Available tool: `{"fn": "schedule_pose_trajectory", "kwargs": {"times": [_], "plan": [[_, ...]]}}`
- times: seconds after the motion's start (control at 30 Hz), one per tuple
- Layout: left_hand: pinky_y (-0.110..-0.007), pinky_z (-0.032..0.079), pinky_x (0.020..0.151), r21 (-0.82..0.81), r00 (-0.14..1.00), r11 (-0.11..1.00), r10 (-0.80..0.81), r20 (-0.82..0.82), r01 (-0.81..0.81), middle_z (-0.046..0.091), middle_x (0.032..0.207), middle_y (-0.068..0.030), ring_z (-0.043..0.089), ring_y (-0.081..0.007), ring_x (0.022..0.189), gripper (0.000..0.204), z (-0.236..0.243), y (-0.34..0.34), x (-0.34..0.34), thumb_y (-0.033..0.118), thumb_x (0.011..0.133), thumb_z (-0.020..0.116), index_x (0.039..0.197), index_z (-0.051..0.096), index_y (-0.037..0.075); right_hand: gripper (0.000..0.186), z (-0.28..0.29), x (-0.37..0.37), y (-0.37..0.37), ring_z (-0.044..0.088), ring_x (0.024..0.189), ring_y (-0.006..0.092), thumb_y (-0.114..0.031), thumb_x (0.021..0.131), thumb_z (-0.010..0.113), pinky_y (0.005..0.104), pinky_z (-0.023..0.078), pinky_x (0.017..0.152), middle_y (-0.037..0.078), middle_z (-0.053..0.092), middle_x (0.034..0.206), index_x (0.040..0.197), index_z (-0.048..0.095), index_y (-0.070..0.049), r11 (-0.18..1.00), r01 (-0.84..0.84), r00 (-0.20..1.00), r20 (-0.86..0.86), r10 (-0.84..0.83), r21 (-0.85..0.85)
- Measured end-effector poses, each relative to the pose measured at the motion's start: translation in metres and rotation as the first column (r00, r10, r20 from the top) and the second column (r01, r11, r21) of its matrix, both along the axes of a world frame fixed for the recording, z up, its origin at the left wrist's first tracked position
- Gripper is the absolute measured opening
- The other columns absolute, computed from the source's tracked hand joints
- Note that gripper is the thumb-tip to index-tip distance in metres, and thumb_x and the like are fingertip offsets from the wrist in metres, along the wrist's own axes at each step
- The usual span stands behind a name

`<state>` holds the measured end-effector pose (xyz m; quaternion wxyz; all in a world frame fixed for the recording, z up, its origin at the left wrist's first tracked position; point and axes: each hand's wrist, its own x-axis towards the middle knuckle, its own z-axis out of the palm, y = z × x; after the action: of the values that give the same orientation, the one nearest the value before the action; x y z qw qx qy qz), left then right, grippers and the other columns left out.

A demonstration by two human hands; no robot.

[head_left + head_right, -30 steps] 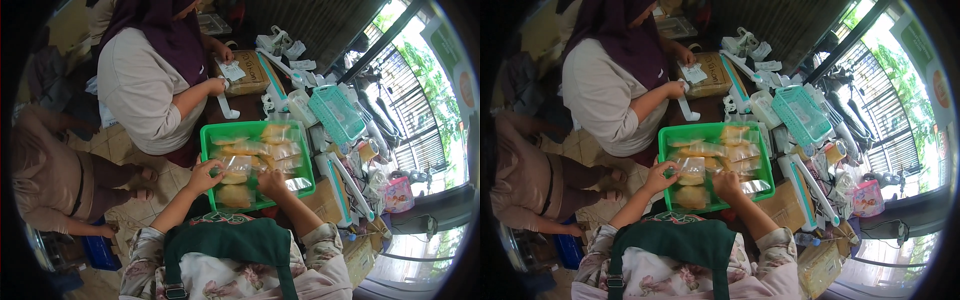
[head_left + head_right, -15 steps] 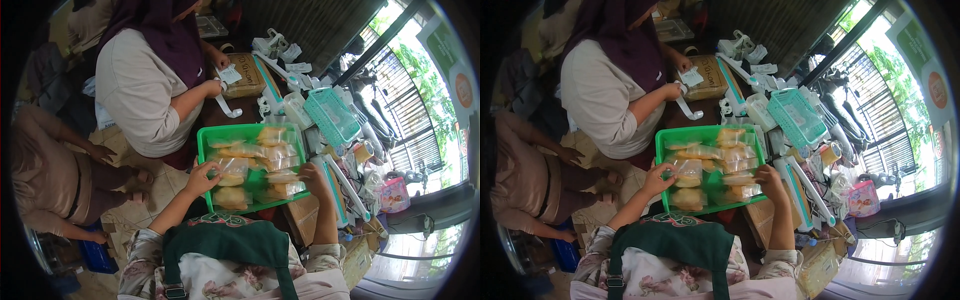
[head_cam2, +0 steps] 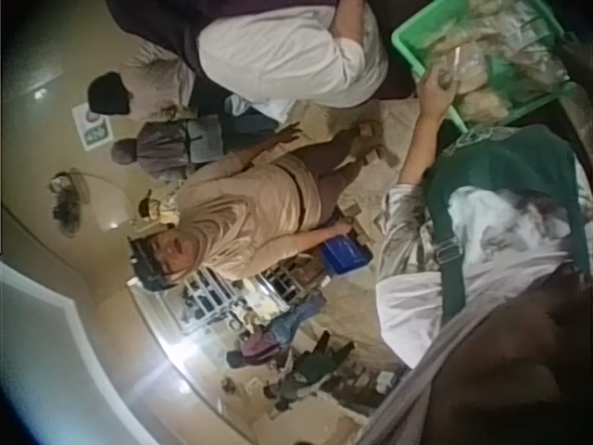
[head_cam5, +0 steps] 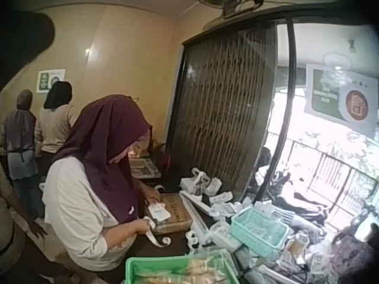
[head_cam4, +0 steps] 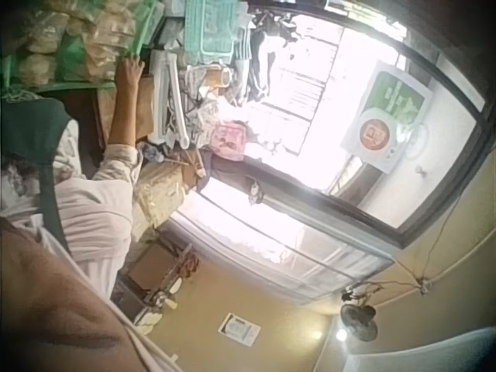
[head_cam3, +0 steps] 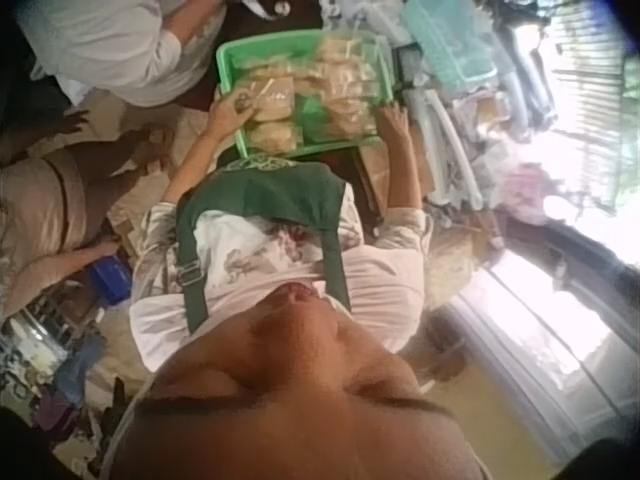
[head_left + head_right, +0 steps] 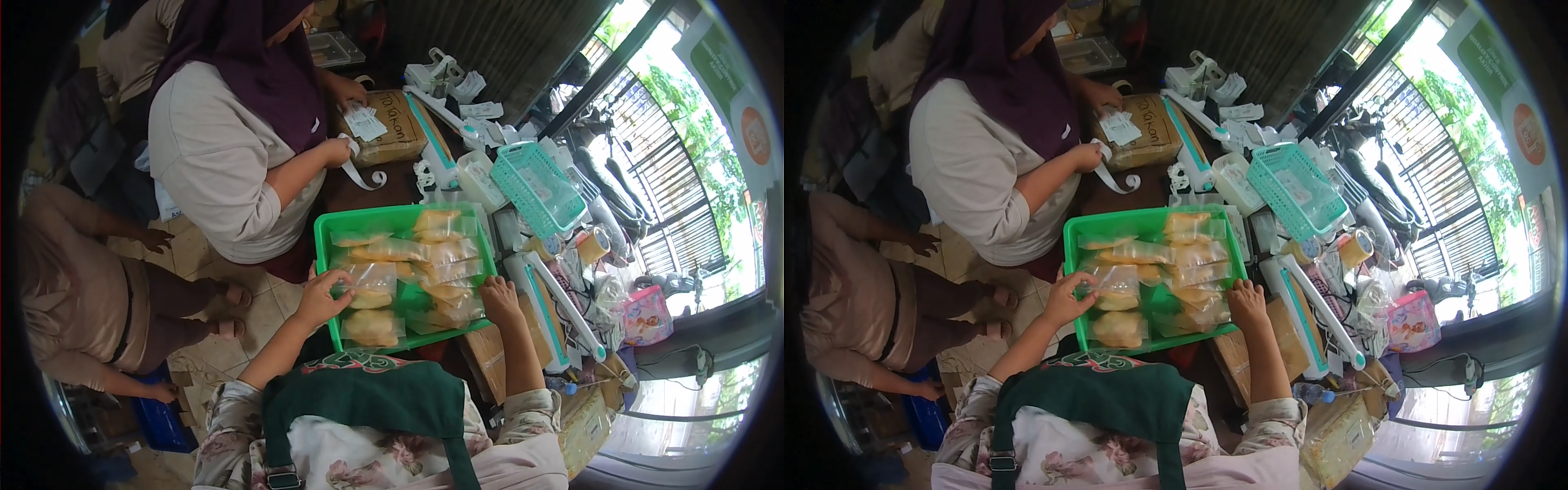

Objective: Sealing individual food portions in plastic bags using a heat sealer and organizing them into a green plastic container.

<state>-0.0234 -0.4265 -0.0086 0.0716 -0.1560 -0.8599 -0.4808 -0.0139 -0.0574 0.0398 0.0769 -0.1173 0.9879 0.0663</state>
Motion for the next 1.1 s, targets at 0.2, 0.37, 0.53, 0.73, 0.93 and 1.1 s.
{"fn": "schedule_pose_trajectory", "kwargs": {"times": [0.2, 0.37, 0.53, 0.73, 0.93, 1.1], "plan": [[-0.048, 0.02, 0.101, 0.025, 1.0, 1.0, 0.007, 0.019, -0.008, 0.062, 0.083, -0.003, 0.061, -0.0222, 0.083, 0.021, -0.003, -0.002, -0.001, 0.016, 0.069, 0.068, 0.086, 0.056, 0.011, 0.036, 0.04, -0.03, -0.03, 0.048, 0.103, 0.029, -0.003, 0.067, 0.057, 0.0413, 0.036, 0.084, 0.009, 0.053, 0.099, 0.102, 0.054, -0.01, 0.936, 0.068, 0.995, 0.09, -0.04, -0.345], [-0.05, 0.02, 0.101, -0.009, 1.0, 1.0, -0.007, 0.011, 0.008, 0.061, 0.083, -0.0029, 0.06, -0.0227, 0.083, 0.022, -0.006, 0.0, -0.003, 0.018, 0.07, 0.068, 0.088, 0.056, 0.011, 0.03, -0.001, -0.05, -0.044, 0.051, 0.097, 0.026, -0.009, 0.067, 0.058, 0.0394, 0.037, 0.081, 0.009, 0.053, 0.094, 0.096, 0.054, -0.009, 0.938, -0.269, 0.949, -0.227, 0.219, -0.22], [-0.051, 0.02, 0.101, -0.01, 1.0, 1.0, -0.003, -0.012, 0.003, 0.061, 0.081, -0.0043, 0.06, -0.0246, 0.08, 0.023, -0.009, -0.001, -0.003, 0.02, 0.071, 0.067, 0.088, 0.055, 0.011, 0.016, -0.015, -0.067, -0.033, 0.053, 0.089, 0.0242, -0.01, 0.07, 0.054, 0.0383, 0.038, 0.075, 0.006, 0.053, 0.085, 0.086, 0.055, -0.01, 0.96, -0.245, 0.941, -0.272, 0.202, -0.136], [-0.049, 0.02, 0.101, -0.013, 1.0, 1.0, 0.001, -0.001, -0.001, 0.062, 0.085, -0.0012, 0.061, -0.0214, 0.083, 0.022, -0.01, -0.002, -0.004, 0.017, 0.069, 0.069, 0.086, 0.055, 0.011, 0.012, -0.007, -0.088, -0.016, 0.055, 0.08, 0.0264, -0.008, 0.073, 0.051, 0.0384, 0.039, 0.072, 0.007, 0.052, 0.081, 0.084, 0.053, -0.01, 0.923, -0.189, 0.905, -0.424, 0.032, -0.334], [-0.049, 0.02, 0.102, -0.013, 1.0, 1.0, 0.008, -0.014, -0.008, 0.062, 0.085, -0.0018, 0.061, -0.0213, 0.084, 0.024, -0.012, -0.002, -0.003, 0.017, 0.069, 0.069, 0.087, 0.054, 0.012, 0.015, -0.002, -0.081, -0.009, 0.054, 0.092, 0.0276, -0.005, 0.07, 0.053, 0.0377, 0.039, 0.076, 0.007, 0.055, 0.096, 0.084, 0.054, -0.009, 0.86, -0.157, 0.986, -0.129, 0.107, -0.486], [-0.05, 0.02, 0.102, -0.01, 1.0, 1.0, 0.0, 0.0, 0.0, 0.062, 0.085, -0.0021, 0.061, -0.022, 0.084, 0.023, -0.008, -0.001, -0.003, 0.017, 0.069, 0.069, 0.087, 0.055, 0.012, 0.015, -0.016, -0.069, 0.0, 0.04, 0.117, 0.032, -0.004, 0.064, 0.057, 0.0455, 0.037, 0.087, 0.009, 0.041, 0.13, 0.079, 0.058, -0.007, 0.823, -0.151, 0.984, -0.002, 0.179, -0.548]]}}
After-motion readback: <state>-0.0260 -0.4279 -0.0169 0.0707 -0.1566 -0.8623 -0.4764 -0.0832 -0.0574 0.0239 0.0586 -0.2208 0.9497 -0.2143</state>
